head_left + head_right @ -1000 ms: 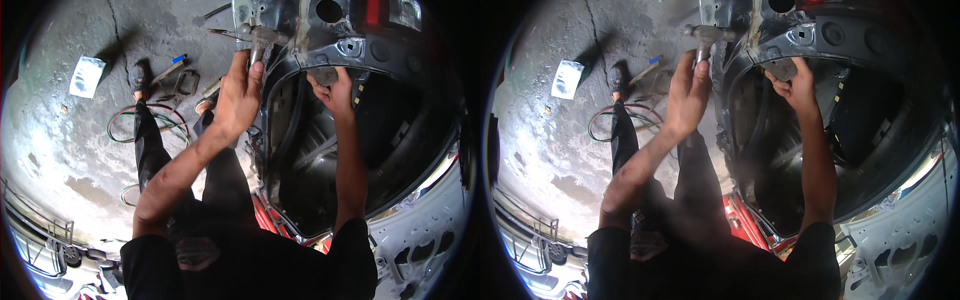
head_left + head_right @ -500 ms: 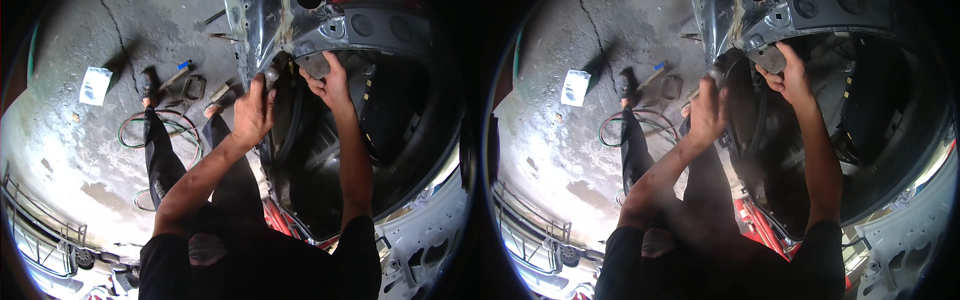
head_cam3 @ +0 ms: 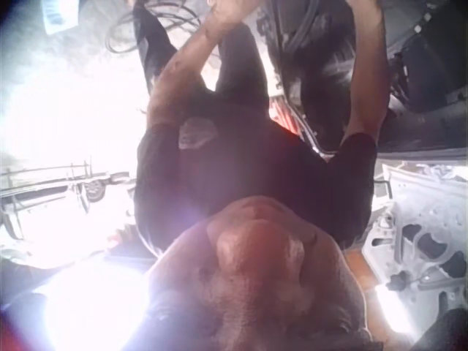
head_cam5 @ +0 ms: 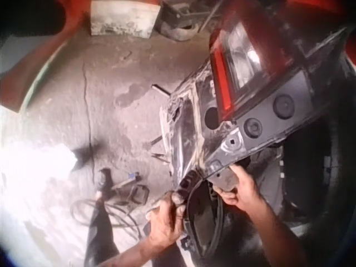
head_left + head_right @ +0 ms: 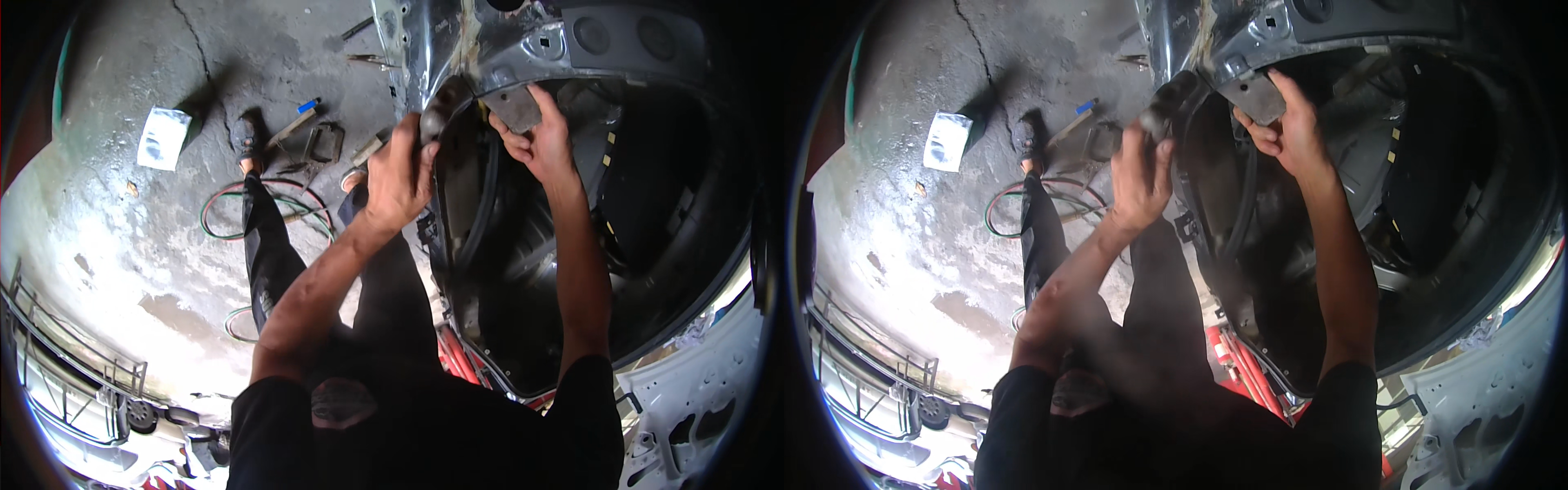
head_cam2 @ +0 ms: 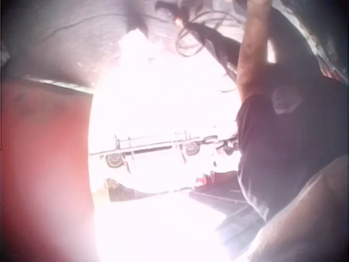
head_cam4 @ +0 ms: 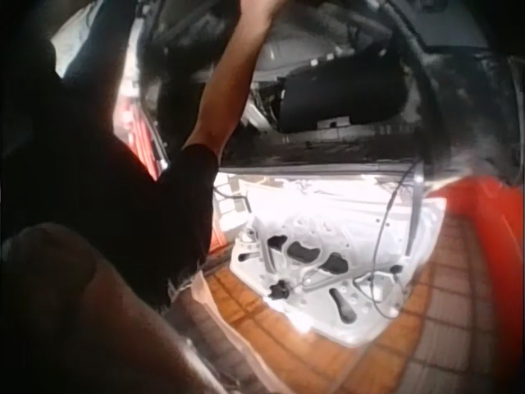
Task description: The person uses a torch to heat a section of a vehicle's body and subsequently hammers a metal plate against the frame to shape it.
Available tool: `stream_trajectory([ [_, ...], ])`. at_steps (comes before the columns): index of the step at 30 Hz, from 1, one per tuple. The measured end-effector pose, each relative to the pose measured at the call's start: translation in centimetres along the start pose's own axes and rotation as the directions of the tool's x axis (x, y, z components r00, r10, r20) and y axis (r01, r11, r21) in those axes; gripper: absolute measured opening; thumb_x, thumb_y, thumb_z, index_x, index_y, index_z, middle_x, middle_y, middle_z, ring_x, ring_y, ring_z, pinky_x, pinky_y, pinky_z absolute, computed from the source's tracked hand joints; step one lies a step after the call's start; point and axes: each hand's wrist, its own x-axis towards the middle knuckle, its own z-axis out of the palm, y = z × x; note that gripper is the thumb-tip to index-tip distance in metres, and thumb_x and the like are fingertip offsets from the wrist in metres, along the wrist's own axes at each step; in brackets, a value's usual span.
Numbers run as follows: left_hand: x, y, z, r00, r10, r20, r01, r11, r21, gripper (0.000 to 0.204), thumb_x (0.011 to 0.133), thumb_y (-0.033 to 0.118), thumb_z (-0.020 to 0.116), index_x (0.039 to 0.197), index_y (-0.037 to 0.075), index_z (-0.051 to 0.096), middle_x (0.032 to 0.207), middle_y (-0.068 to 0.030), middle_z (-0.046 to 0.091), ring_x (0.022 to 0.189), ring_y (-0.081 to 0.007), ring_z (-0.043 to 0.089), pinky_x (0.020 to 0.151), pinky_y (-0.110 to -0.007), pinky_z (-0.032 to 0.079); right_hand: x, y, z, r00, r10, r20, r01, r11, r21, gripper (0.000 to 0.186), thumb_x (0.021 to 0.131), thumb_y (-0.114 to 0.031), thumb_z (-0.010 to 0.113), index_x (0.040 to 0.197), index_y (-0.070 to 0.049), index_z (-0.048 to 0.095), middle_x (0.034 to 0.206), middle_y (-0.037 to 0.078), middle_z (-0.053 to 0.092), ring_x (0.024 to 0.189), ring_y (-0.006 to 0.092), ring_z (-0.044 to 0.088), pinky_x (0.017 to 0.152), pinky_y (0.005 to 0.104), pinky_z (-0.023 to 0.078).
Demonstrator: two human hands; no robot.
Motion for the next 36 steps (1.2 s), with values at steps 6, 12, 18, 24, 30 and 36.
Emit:
stream_trajectory([
  [6,0.4,-0.3,0.1,0.995,-0.069,0.072,0.062,0.994,0.095,0.042,0.097,0.011,0.065,0.133,-0.002,0.047,0.088,-0.0283,0.066,0.075,-0.0498,0.065,0.063,-0.054,0.051,0.5,0.0,-0.4,1.0,0.023,0.009,-0.023,1.0,0.008,0.049,0.107,-0.046,0.038,0.107,-0.004,0.062,0.079,0.01,0.063,0.046,0.0063,0.037,0.037,0.0222,0.027],
  [12,-0.2,-1.5,0.9,0.999,0.036,0.023,-0.038,0.994,0.1,0.044,0.095,0.01,0.067,0.134,0.0,0.049,0.098,-0.0261,0.067,0.077,-0.0482,0.066,0.063,-0.052,0.052,0.4,0.1,0.0,1.0,0.03,-0.003,-0.03,0.999,0.022,0.051,0.107,-0.047,0.038,0.11,-0.003,0.062,0.08,0.01,0.064,0.046,0.0069,0.038,0.037,0.0225,0.028],
  [18,-1.0,-1.2,-0.9,0.999,0.033,0.001,-0.033,0.999,0.029,0.043,0.097,0.011,0.066,0.135,0.001,0.049,0.098,-0.0241,0.068,0.079,-0.0476,0.067,0.064,-0.051,0.053,0.2,0.1,0.1,0.999,0.025,-0.045,-0.025,1.0,-0.005,0.056,0.108,-0.049,0.031,0.11,-0.002,0.061,0.081,0.009,0.061,0.046,0.0071,0.038,0.036,0.0215,0.029],
  [24,-0.1,-2.3,-0.6,0.992,0.092,0.091,-0.104,0.984,0.148,0.044,0.095,0.011,0.067,0.135,0.002,0.051,0.097,-0.0225,0.068,0.075,-0.0444,0.067,0.062,-0.051,0.053,0.2,0.1,0.3,0.998,0.03,-0.051,-0.031,0.999,-0.016,0.056,0.108,-0.049,0.031,0.11,-0.002,0.06,0.081,0.01,0.061,0.047,0.0074,0.038,0.036,0.0218,0.03],
  [30,0.0,-1.6,-1.0,0.991,0.114,0.075,-0.123,0.984,0.129,0.043,0.095,0.013,0.067,0.134,0.003,0.052,0.096,-0.0221,0.068,0.075,-0.0445,0.067,0.061,-0.05,0.053,0.1,0.3,0.3,0.998,0.054,-0.045,-0.054,0.998,0.015,0.056,0.108,-0.05,0.031,0.109,-0.003,0.061,0.081,0.01,0.06,0.046,0.0074,0.038,0.036,0.022,0.03],
  [36,0.7,-1.4,-1.6,0.992,0.115,0.051,-0.118,0.991,0.063,0.04,0.096,0.014,0.067,0.132,0.004,0.051,0.095,-0.0217,0.068,0.075,-0.0449,0.067,0.062,-0.051,0.053,0.1,0.1,0.6,0.997,0.035,-0.075,-0.037,0.999,-0.028,0.056,0.108,-0.049,0.03,0.11,-0.003,0.06,0.08,0.009,0.059,0.046,0.0072,0.038,0.036,0.0217,0.03],
])
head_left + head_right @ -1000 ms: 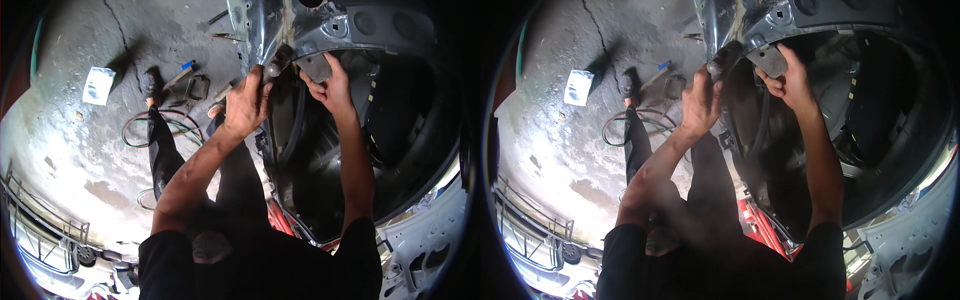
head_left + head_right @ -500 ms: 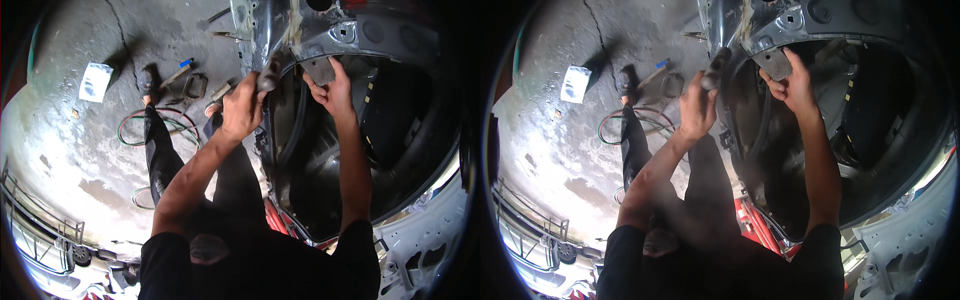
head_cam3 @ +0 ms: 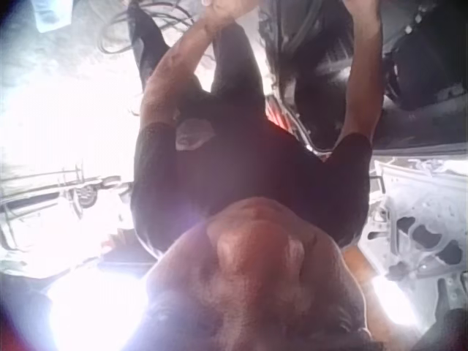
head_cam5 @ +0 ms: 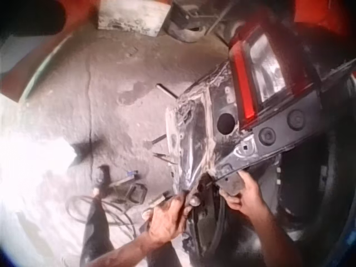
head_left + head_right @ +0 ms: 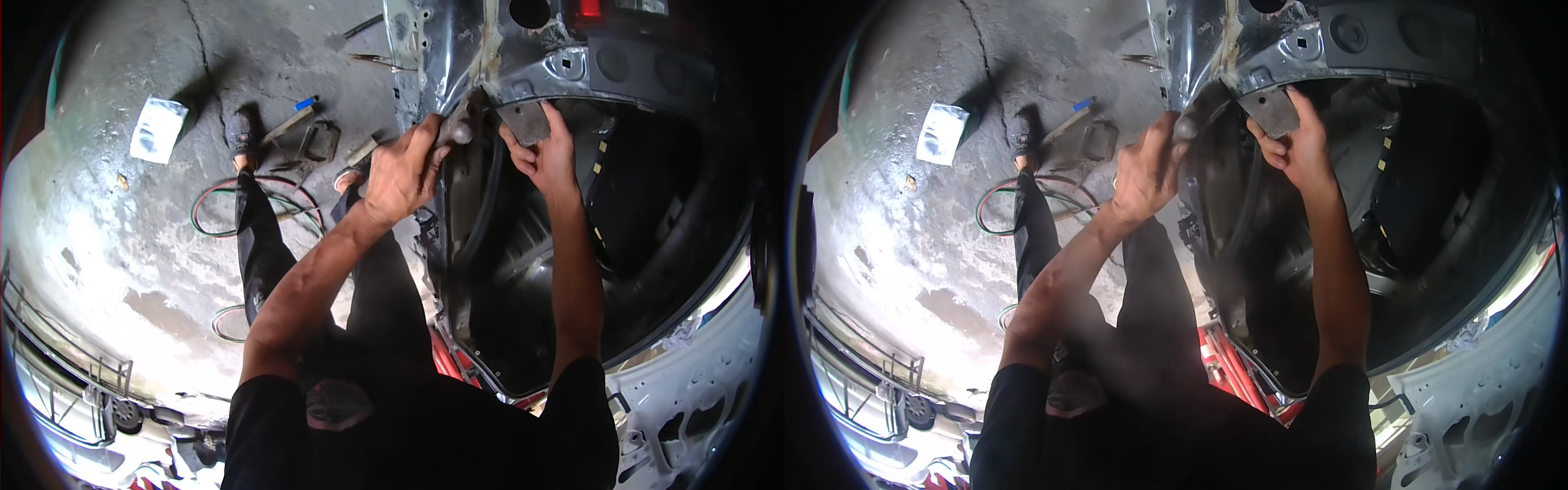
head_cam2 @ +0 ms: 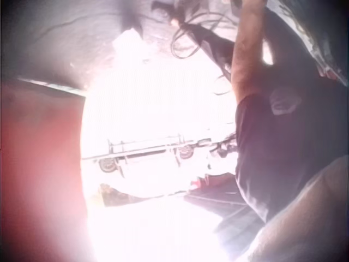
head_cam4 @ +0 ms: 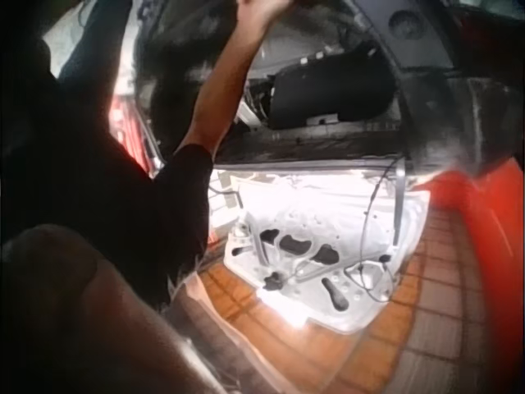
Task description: The person uses a torch to heat a section of a vehicle's body and subsequently hammers a metal plate against the frame to shape it.
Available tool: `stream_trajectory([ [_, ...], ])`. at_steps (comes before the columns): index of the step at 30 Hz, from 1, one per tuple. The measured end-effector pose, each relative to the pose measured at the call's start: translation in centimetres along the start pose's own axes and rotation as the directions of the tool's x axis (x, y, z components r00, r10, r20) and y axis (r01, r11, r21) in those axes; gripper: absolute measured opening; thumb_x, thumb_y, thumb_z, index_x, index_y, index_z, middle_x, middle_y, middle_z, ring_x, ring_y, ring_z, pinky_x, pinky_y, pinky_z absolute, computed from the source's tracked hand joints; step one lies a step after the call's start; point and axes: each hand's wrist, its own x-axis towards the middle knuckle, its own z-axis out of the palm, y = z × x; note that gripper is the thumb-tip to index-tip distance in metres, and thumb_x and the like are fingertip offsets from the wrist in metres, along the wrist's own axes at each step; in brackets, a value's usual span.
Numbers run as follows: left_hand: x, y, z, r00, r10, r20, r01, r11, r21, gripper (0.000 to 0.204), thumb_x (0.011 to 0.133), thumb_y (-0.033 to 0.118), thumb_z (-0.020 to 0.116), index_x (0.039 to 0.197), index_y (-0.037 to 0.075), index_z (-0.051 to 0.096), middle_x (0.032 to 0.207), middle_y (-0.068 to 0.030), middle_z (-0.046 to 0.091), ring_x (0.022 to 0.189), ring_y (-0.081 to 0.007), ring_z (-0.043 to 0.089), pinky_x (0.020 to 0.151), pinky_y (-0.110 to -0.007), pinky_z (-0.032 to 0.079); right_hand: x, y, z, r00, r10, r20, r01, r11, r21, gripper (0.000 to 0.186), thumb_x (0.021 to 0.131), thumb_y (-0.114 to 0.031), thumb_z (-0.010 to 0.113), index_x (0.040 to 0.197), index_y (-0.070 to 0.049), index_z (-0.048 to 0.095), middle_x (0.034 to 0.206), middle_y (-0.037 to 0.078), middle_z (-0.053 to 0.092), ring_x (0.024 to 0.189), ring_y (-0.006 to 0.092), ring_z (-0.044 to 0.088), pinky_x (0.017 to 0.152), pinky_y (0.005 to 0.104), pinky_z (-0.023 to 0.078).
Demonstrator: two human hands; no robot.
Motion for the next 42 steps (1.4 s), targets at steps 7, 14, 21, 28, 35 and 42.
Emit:
stream_trajectory([
  [7,0.3,-0.1,-0.6,0.998,-0.032,0.053,0.034,0.999,-0.021,0.04,0.096,0.015,0.067,0.131,0.005,0.052,0.094,-0.021,0.067,0.074,-0.0449,0.066,0.062,-0.051,0.053,-0.2,-0.2,0.3,1.0,0.009,0.001,-0.009,1.0,-0.002,0.055,0.109,-0.049,0.028,0.106,-0.004,0.059,0.08,0.009,0.058,0.046,0.0074,0.038,0.036,0.0216,0.03],
  [14,0.5,-0.7,-0.7,0.998,-0.013,0.061,0.014,1.0,-0.021,0.042,0.096,0.016,0.067,0.133,0.005,0.052,0.095,-0.02,0.068,0.075,-0.0436,0.067,0.062,-0.048,0.054,0.0,0.3,0.3,1.0,0.025,-0.014,-0.025,1.0,0.015,0.058,0.108,-0.051,0.026,0.106,-0.003,0.059,0.082,0.01,0.058,0.046,0.0079,0.038,0.036,0.0225,0.03],
  [21,0.9,0.9,-1.4,0.965,-0.242,0.102,0.262,0.917,-0.3,0.033,0.102,0.02,0.062,0.129,0.002,0.053,0.077,-0.0246,0.063,0.074,-0.046,0.064,0.063,-0.048,0.05,-0.1,0.6,-0.2,1.0,0.0,0.019,-0.002,0.997,0.076,0.059,0.108,-0.051,0.031,0.115,-0.002,0.063,0.081,0.01,0.062,0.047,0.0088,0.04,0.039,0.0243,0.03],
  [28,5.1,0.9,-4.1,0.712,-0.524,0.468,0.699,0.471,-0.537,0.025,0.109,0.026,0.054,0.113,0.002,0.058,0.076,0.0001,0.051,0.072,-0.0113,0.046,0.068,-0.029,0.041,-0.1,0.4,-0.1,1.0,0.018,-0.013,-0.017,0.997,0.08,0.058,0.108,-0.05,0.031,0.112,-0.002,0.063,0.082,0.01,0.063,0.047,0.0086,0.04,0.039,0.0239,0.029],
  [35,4.7,2.3,-3.5,0.766,-0.51,0.391,0.641,0.566,-0.517,0.028,0.11,0.026,0.052,0.118,0.0,0.057,0.083,-0.0041,0.057,0.077,-0.0158,0.049,0.074,-0.033,0.045,-0.3,0.0,0.5,0.999,0.003,-0.032,-0.001,0.998,0.064,0.056,0.108,-0.048,0.035,0.109,0.0,0.065,0.084,0.01,0.066,0.048,0.0086,0.042,0.04,0.0242,0.029],
  [42,-1.4,3.8,0.2,0.883,-0.461,0.083,0.424,0.712,-0.559,0.031,0.108,0.032,0.055,0.125,0.006,0.058,0.072,0.0048,0.05,0.06,-0.0052,0.042,0.053,-0.025,0.036,-0.7,1.1,0.0,0.996,-0.014,0.086,-0.003,0.981,0.196,0.054,0.108,-0.051,0.039,0.113,-0.004,0.065,0.086,0.01,0.068,0.054,0.0104,0.048,0.048,0.0279,0.036],
])
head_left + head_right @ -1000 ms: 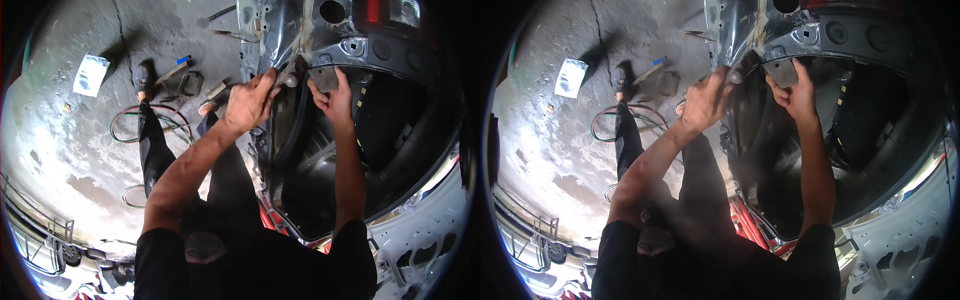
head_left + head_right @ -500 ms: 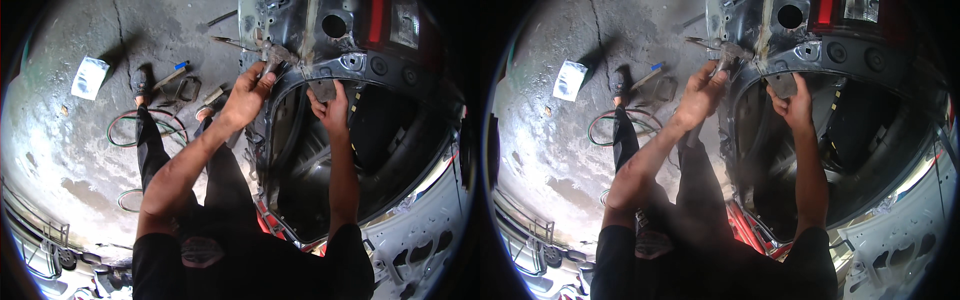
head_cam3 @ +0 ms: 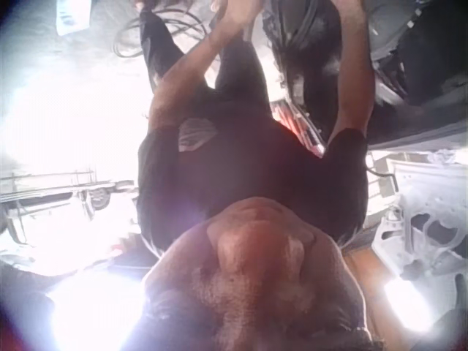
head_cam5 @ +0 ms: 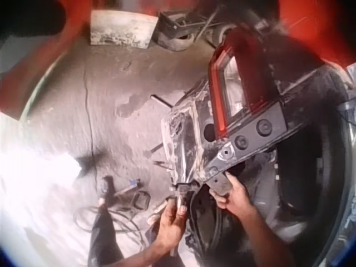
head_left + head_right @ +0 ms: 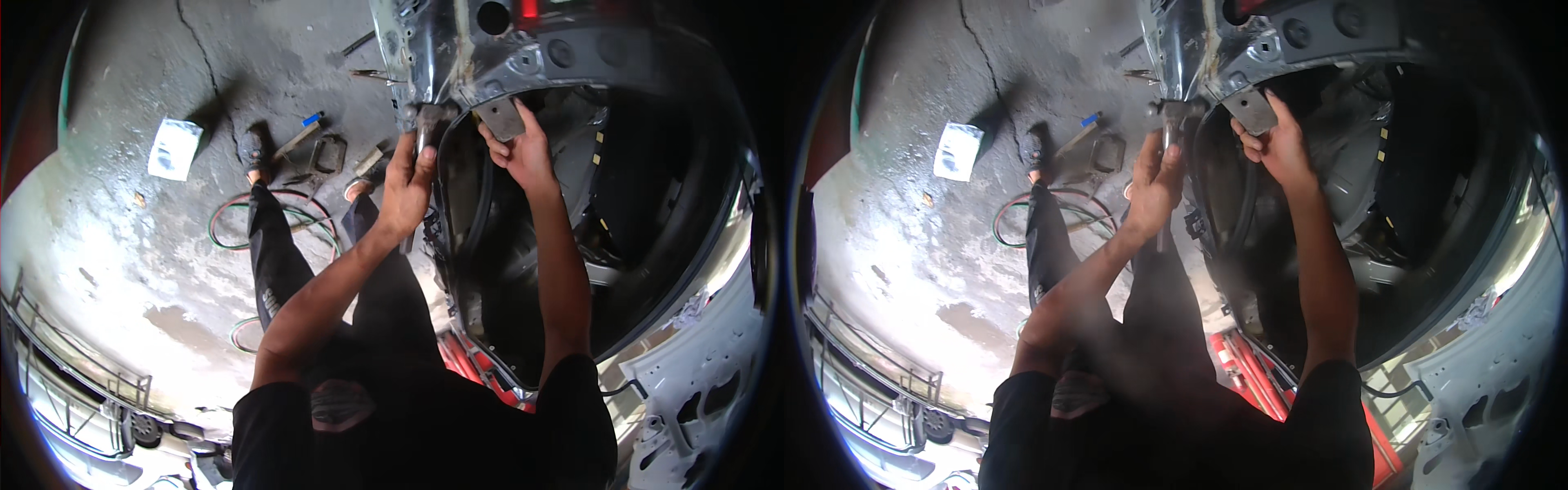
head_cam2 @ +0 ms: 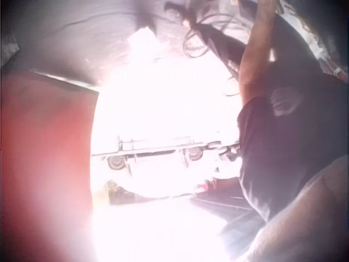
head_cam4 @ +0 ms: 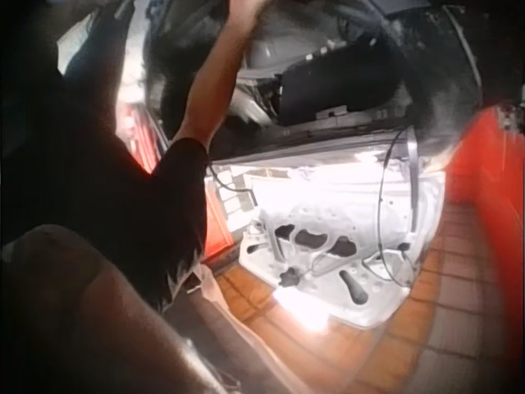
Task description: The person uses a torch to heat a section of a vehicle's body and subsequently hammers a metal plate against the frame to shape it.
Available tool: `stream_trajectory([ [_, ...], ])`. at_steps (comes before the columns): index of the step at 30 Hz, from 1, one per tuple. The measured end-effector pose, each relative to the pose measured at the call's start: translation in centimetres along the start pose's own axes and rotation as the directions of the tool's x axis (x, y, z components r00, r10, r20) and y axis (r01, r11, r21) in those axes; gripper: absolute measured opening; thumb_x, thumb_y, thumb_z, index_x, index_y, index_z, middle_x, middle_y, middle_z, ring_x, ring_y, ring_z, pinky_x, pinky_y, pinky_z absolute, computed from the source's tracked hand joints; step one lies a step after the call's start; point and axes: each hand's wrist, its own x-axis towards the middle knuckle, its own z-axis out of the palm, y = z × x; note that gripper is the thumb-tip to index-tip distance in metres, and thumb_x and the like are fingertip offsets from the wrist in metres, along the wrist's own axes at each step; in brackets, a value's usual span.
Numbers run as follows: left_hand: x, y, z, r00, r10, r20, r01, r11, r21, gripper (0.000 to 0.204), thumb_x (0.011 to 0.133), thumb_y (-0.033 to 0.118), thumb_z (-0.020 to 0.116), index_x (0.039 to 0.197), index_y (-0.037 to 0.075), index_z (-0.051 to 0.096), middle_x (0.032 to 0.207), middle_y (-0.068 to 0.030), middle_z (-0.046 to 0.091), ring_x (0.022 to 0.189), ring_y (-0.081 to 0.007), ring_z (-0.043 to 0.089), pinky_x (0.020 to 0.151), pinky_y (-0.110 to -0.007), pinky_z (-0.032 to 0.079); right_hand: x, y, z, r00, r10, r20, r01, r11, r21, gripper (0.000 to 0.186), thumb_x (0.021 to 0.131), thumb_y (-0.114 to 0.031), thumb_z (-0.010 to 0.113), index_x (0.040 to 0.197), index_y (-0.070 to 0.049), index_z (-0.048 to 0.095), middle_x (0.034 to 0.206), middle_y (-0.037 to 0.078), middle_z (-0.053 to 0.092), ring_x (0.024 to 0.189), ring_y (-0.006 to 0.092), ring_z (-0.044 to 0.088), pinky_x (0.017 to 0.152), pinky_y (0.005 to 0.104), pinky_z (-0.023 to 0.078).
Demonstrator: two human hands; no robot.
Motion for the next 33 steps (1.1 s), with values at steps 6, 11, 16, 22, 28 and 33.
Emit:
stream_trajectory([
  [6,-3.2,0.3,-2.9,0.919,-0.395,0.014,0.391,0.903,-0.176,0.019,0.11,0.03,0.053,0.101,0.013,0.052,0.06,0.0054,0.044,0.043,-0.0046,0.036,0.038,-0.025,0.03,-4.4,5.8,-2.1,0.994,-0.04,-0.105,0.068,0.959,0.275,0.058,0.107,-0.055,0.039,0.117,-0.003,0.064,0.087,0.009,0.066,0.053,0.0108,0.05,0.046,0.0272,0.038],
  [11,-4.7,3.4,-3.4,0.912,-0.386,0.141,0.396,0.917,-0.048,0.024,0.11,0.032,0.052,0.1,0.011,0.049,0.067,-0.0015,0.057,0.051,-0.0115,0.054,0.061,-0.031,0.055,-10.3,14.1,-1.7,0.987,-0.02,-0.157,0.082,0.911,0.405,0.053,0.107,-0.052,0.046,0.119,-0.003,0.061,0.093,0.011,0.068,0.062,0.016,0.059,0.054,0.0341,0.049],
  [16,-8.7,6.2,0.5,0.832,-0.492,0.256,0.54,0.823,-0.174,0.032,0.112,0.029,0.046,0.14,0.013,0.048,0.124,-0.0092,0.065,0.11,-0.0198,0.066,0.089,-0.037,0.055,-14.4,16.3,3.6,0.974,-0.091,-0.208,0.144,0.956,0.255,0.039,0.104,-0.031,0.062,0.132,-0.004,0.06,0.104,0.01,0.069,0.085,0.0199,0.07,0.072,0.0372,0.058],
  [22,-11.8,8.0,1.9,0.844,-0.438,0.311,0.491,0.864,-0.114,0.023,0.107,0.017,0.057,0.127,0.005,0.058,0.116,-0.0053,0.068,0.103,-0.0148,0.065,0.088,-0.031,0.053,-16.9,17.1,5.3,0.944,-0.297,-0.143,0.281,0.952,-0.123,0.043,0.101,-0.026,0.064,0.14,-0.007,0.058,0.113,0.007,0.069,0.094,0.0157,0.07,0.075,0.0309,0.057],
  [28,-10.7,9.5,-1.1,0.862,-0.348,0.368,0.223,0.913,0.342,0.024,0.1,0.009,0.066,0.124,0.003,0.063,0.112,-0.0062,0.069,0.102,-0.0146,0.066,0.086,-0.028,0.053,-18.9,15.4,10.3,0.932,-0.323,-0.163,0.322,0.946,-0.036,0.053,0.097,-0.017,0.068,0.146,-0.007,0.052,0.129,0.009,0.061,0.114,0.018,0.062,0.096,0.0319,0.05],
  [33,-8.8,12.0,-3.3,0.835,-0.403,0.375,0.299,0.904,0.305,0.038,0.088,0.01,0.079,0.122,0.002,0.064,0.114,-0.0078,0.068,0.106,-0.0205,0.065,0.092,-0.033,0.052,-18.0,15.8,17.4,0.719,-0.605,-0.342,0.573,0.795,-0.2,0.059,0.094,-0.014,0.065,0.149,-0.003,0.045,0.128,0.011,0.061,0.114,0.0202,0.063,0.096,0.0338,0.053],
])
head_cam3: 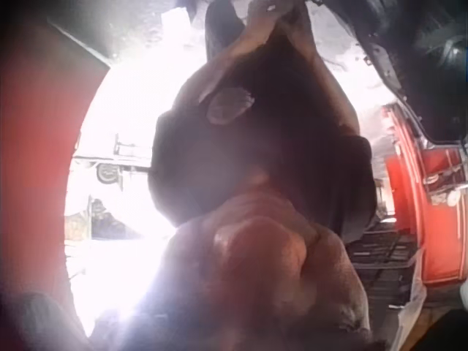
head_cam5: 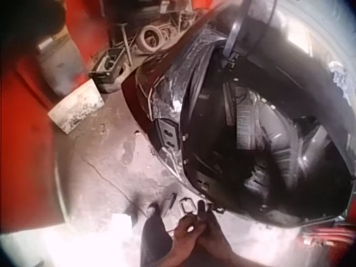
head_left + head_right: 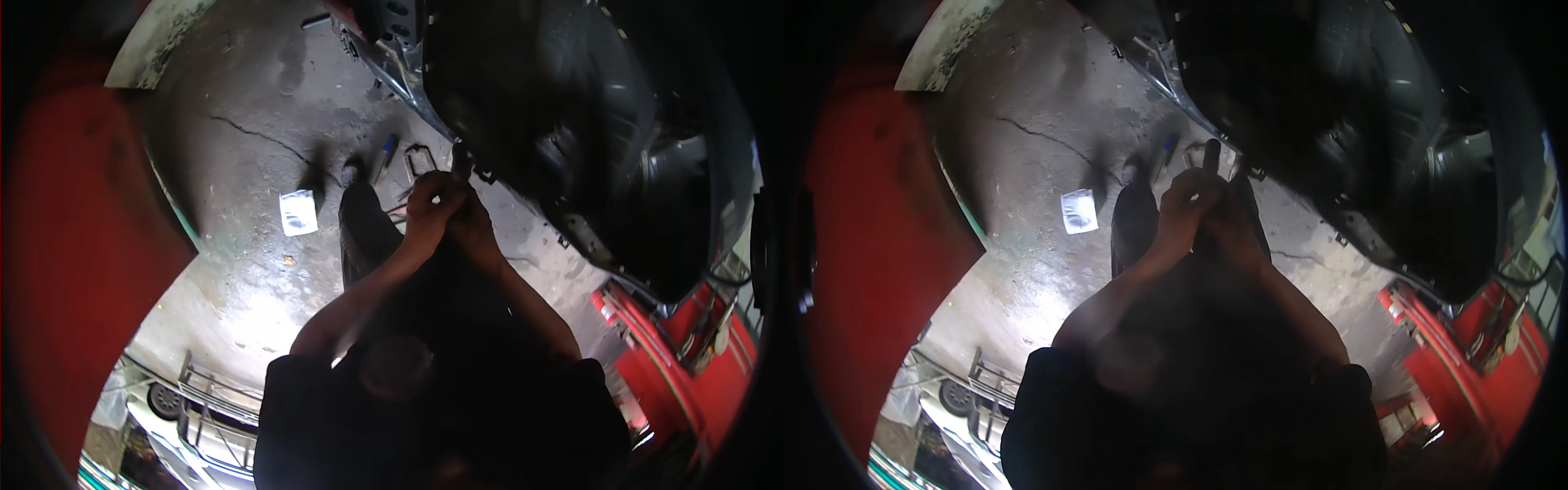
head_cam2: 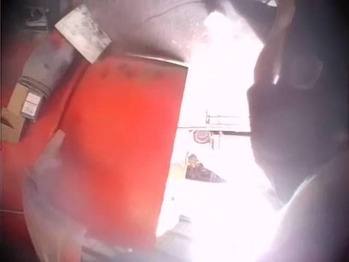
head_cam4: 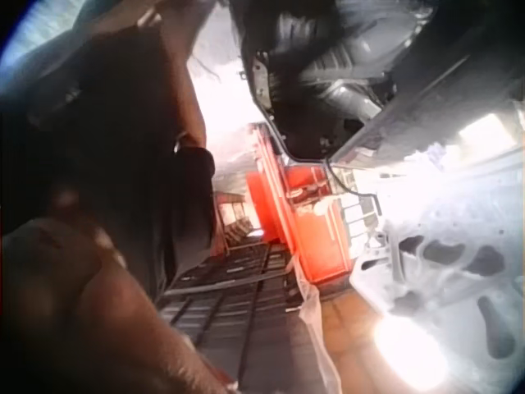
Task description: The person uses a torch to heat a section of a vehicle's body and subsequently hammers a metal plate against the frame to shape it.
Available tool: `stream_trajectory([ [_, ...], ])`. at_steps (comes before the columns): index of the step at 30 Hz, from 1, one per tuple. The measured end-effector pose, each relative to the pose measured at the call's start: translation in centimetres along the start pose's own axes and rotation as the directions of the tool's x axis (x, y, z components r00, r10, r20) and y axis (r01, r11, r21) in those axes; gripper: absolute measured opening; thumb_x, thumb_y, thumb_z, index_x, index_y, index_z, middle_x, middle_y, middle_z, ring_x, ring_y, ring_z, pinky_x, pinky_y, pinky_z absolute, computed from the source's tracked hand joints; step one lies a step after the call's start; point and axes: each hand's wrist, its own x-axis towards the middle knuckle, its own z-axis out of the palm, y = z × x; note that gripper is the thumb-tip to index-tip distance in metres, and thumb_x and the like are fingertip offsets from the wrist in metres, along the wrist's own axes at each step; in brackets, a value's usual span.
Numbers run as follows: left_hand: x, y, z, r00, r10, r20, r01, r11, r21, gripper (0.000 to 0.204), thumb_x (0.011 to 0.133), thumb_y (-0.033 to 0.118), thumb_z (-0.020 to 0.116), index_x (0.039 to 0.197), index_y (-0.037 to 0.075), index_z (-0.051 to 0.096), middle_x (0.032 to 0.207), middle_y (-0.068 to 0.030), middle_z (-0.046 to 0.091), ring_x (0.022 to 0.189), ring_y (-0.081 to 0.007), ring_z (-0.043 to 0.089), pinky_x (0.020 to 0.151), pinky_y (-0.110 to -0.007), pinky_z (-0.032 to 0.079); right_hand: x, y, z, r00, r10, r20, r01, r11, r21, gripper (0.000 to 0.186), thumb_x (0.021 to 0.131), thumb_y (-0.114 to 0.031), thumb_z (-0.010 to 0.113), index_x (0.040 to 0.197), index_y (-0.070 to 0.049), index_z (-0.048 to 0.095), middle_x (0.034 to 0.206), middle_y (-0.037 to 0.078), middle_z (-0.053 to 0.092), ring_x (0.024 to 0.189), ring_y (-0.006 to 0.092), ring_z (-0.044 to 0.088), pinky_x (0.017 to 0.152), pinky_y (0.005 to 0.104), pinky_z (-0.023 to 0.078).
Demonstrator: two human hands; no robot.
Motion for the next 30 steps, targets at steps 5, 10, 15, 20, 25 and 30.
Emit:
stream_trajectory([
  [5,-1.7,4.5,-4.3,0.951,0.238,0.198,-0.308,0.792,0.528,0.037,0.088,0.017,0.078,0.121,0.003,0.067,0.118,-0.015,0.063,0.115,-0.0296,0.061,0.099,-0.038,0.048,-1.3,-4.6,6.7,0.969,-0.039,-0.243,-0.015,0.976,-0.218,0.058,0.093,-0.019,0.066,0.145,-0.001,0.048,0.129,0.012,0.062,0.112,0.0194,0.063,0.098,0.0333,0.05],
  [10,-2.9,7.0,-7.7,0.898,0.254,0.359,-0.434,0.635,0.639,0.04,0.094,0.019,0.072,0.13,0.003,0.065,0.121,-0.0178,0.063,0.119,-0.0311,0.062,0.101,-0.04,0.048,-1.7,-6.4,7.9,0.938,0.327,-0.117,-0.332,0.943,-0.028,0.056,0.094,-0.023,0.066,0.142,0.001,0.052,0.101,0.008,0.07,0.09,0.014,0.065,0.083,0.0338,0.056],
  [15,-4.0,9.8,-10.0,0.953,-0.08,0.292,-0.118,0.79,0.601,0.044,0.099,0.009,0.064,0.141,0.002,0.056,0.123,-0.0182,0.061,0.106,-0.0299,0.067,0.081,-0.038,0.06,-2.1,-7.7,8.9,0.962,0.273,0.003,-0.269,0.948,0.169,0.048,0.091,-0.03,0.07,0.127,0.002,0.067,0.112,0.012,0.075,0.099,0.0185,0.069,0.081,0.0356,0.054],
  [20,-6.2,10.4,-11.5,0.898,-0.383,0.216,0.222,0.82,0.527,0.046,0.098,0.001,0.062,0.144,0.005,0.054,0.111,-0.0127,0.063,0.094,-0.0225,0.071,0.061,-0.028,0.063,-4.7,-5.8,9.8,0.894,0.443,0.066,-0.443,0.897,-0.019,0.043,0.088,-0.029,0.073,0.115,0.004,0.073,0.102,0.014,0.076,0.096,0.0225,0.07,0.086,0.0374,0.053],
  [25,-6.7,10.0,-15.1,0.791,-0.462,0.4,-0.029,0.626,0.779,0.054,0.095,0.008,0.066,0.147,0.009,0.052,0.11,-0.0163,0.065,0.096,-0.0306,0.071,0.074,-0.04,0.061,-10.6,-0.9,10.7,0.808,0.588,0.016,-0.585,0.8,0.132,0.036,0.09,-0.033,0.074,0.101,0.001,0.068,0.072,0.003,0.061,0.056,0.0129,0.057,0.048,0.0303,0.047],
  [30,-7.4,5.2,-26.2,0.561,-0.537,0.63,-0.779,-0.085,0.621,0.047,0.088,0.018,0.072,0.133,0.01,0.063,0.115,-0.0186,0.062,0.106,-0.0374,0.063,0.093,-0.051,0.05,-19.2,5.6,12.2,0.752,0.658,-0.035,-0.611,0.716,0.339,0.029,0.093,-0.03,0.072,0.094,-0.002,0.065,0.067,0.003,0.059,0.048,0.0126,0.056,0.042,0.0287,0.047],
])
